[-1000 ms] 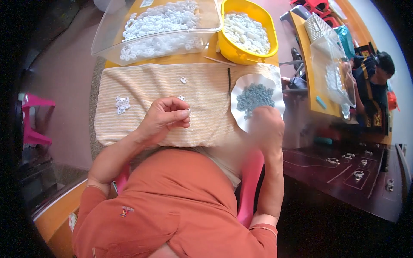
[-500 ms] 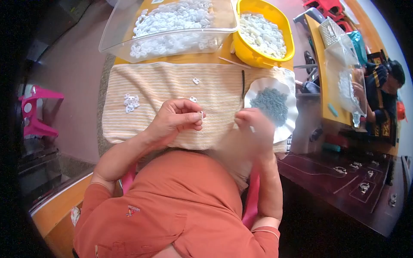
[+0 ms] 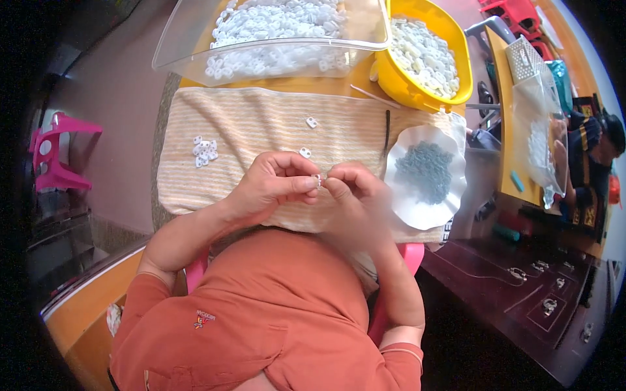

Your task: Assembling small white plastic components by manually inserting blue beads into them.

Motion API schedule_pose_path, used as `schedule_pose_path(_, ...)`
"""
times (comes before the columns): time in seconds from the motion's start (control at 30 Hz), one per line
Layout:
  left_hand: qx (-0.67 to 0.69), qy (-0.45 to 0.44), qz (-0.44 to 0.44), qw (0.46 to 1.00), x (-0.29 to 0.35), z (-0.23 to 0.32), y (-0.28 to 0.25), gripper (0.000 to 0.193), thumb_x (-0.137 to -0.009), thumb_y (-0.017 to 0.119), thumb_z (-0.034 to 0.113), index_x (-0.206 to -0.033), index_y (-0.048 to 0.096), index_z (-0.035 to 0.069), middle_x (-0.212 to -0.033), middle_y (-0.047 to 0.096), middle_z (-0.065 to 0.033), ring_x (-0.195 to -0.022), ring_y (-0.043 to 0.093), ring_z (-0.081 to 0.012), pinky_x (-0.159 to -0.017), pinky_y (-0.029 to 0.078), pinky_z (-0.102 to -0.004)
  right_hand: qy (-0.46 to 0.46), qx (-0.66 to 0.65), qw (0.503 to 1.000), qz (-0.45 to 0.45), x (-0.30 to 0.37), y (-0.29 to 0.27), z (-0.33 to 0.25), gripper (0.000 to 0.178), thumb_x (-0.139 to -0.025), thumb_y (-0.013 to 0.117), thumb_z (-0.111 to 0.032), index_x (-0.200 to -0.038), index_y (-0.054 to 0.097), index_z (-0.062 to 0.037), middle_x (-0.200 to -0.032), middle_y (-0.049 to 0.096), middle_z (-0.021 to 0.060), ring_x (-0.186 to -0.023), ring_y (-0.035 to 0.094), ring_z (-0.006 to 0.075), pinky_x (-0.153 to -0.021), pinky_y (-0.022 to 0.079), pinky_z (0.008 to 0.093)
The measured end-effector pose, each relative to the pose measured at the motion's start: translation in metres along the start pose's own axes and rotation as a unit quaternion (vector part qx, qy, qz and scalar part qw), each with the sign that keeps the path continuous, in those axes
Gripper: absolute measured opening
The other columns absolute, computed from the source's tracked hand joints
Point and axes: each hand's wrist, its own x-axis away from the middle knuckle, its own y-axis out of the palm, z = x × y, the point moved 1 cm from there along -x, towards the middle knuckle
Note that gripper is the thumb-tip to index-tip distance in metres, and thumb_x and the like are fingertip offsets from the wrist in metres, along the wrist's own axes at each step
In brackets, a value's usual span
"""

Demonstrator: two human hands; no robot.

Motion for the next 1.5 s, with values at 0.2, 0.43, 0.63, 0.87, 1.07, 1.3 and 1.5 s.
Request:
schedule_pose_path(0.2, -0.011, 0.003, 0.003, 1.000, -0.001, 0.000, 0.001, 0.014, -0.088, 0.065, 0.006, -0.100, 0.065, 0.000, -0.087, 0.067, -0.0062, -0.077, 0.065, -0.0122, -0.073, 0.055, -0.0264, -0.004, 0.056, 0.998, 0.006, -0.001, 0.001, 0.001, 0.005, -0.085, 0.062, 0.001, -0.089, 0.061, 0.0030, -0.089, 0.061, 0.0075, -0.081, 0.057, 0.0123, -0.073, 0.046, 0.0243)
schedule_pose_path(0.43, -0.007, 0.000, -0.004, 1.000, -0.001, -0.003, 0.000, 0.015, -0.088, 0.064, 0.007, -0.102, 0.065, 0.000, -0.087, 0.067, -0.0065, -0.078, 0.065, -0.0123, -0.074, 0.056, -0.0272, -0.030, 0.056, 0.998, -0.011, -0.001, 0.000, 0.003, 0.005, -0.088, 0.060, 0.003, -0.092, 0.061, 0.0052, -0.090, 0.061, 0.0078, -0.081, 0.057, 0.0121, -0.075, 0.046, 0.0230)
schedule_pose_path(0.63, 0.009, -0.017, 0.003, 1.000, 0.000, -0.001, 0.001, 0.021, -0.088, 0.065, 0.006, -0.106, 0.063, -0.005, -0.089, 0.067, -0.0096, -0.080, 0.065, -0.0135, -0.074, 0.056, -0.0267, -0.015, 0.032, 0.999, -0.009, -0.001, 0.000, 0.003, 0.005, -0.089, 0.060, 0.002, -0.092, 0.062, 0.0051, -0.090, 0.062, 0.0078, -0.082, 0.057, 0.0119, -0.074, 0.045, 0.0232)
schedule_pose_path(0.87, 0.026, -0.026, 0.000, 0.999, 0.000, 0.000, 0.002, 0.022, -0.088, 0.065, 0.006, -0.107, 0.063, -0.004, -0.090, 0.067, -0.0100, -0.081, 0.065, -0.0139, -0.075, 0.056, -0.0267, -0.010, 0.019, 1.000, -0.011, -0.001, -0.001, 0.005, 0.005, -0.089, 0.061, 0.001, -0.091, 0.063, 0.0047, -0.090, 0.062, 0.0078, -0.081, 0.056, 0.0118, -0.074, 0.045, 0.0232)
schedule_pose_path(1.07, 0.027, -0.023, -0.004, 0.999, 0.000, -0.003, 0.000, 0.022, -0.088, 0.065, 0.006, -0.107, 0.062, -0.004, -0.091, 0.066, -0.0102, -0.082, 0.065, -0.0143, -0.075, 0.056, -0.0272, -0.012, 0.042, 0.999, -0.021, -0.001, -0.004, 0.009, 0.006, -0.087, 0.064, -0.004, -0.090, 0.062, 0.0012, -0.091, 0.062, 0.0067, -0.084, 0.057, 0.0142, -0.076, 0.046, 0.0257)
schedule_pose_path(1.3, 0.052, -0.034, 0.000, 0.998, 0.000, -0.002, 0.001, 0.022, -0.088, 0.065, 0.006, -0.107, 0.062, -0.004, -0.092, 0.066, -0.0101, -0.082, 0.065, -0.0145, -0.075, 0.056, -0.0276, -0.024, 0.024, 0.999, -0.018, -0.002, -0.003, 0.010, 0.005, -0.088, 0.063, -0.001, -0.090, 0.064, 0.0041, -0.090, 0.063, 0.0083, -0.082, 0.057, 0.0123, -0.075, 0.046, 0.0234)
schedule_pose_path(1.5, 0.044, -0.027, -0.004, 0.999, 0.000, -0.005, 0.000, 0.022, -0.087, 0.065, 0.005, -0.106, 0.062, -0.005, -0.092, 0.067, -0.0110, -0.082, 0.066, -0.0155, -0.076, 0.056, -0.0284, 0.004, -0.004, 1.000, -0.014, -0.001, -0.002, 0.008, 0.005, -0.087, 0.064, 0.000, -0.090, 0.064, 0.0040, -0.090, 0.063, 0.0078, -0.081, 0.058, 0.0120, -0.074, 0.046, 0.0231)
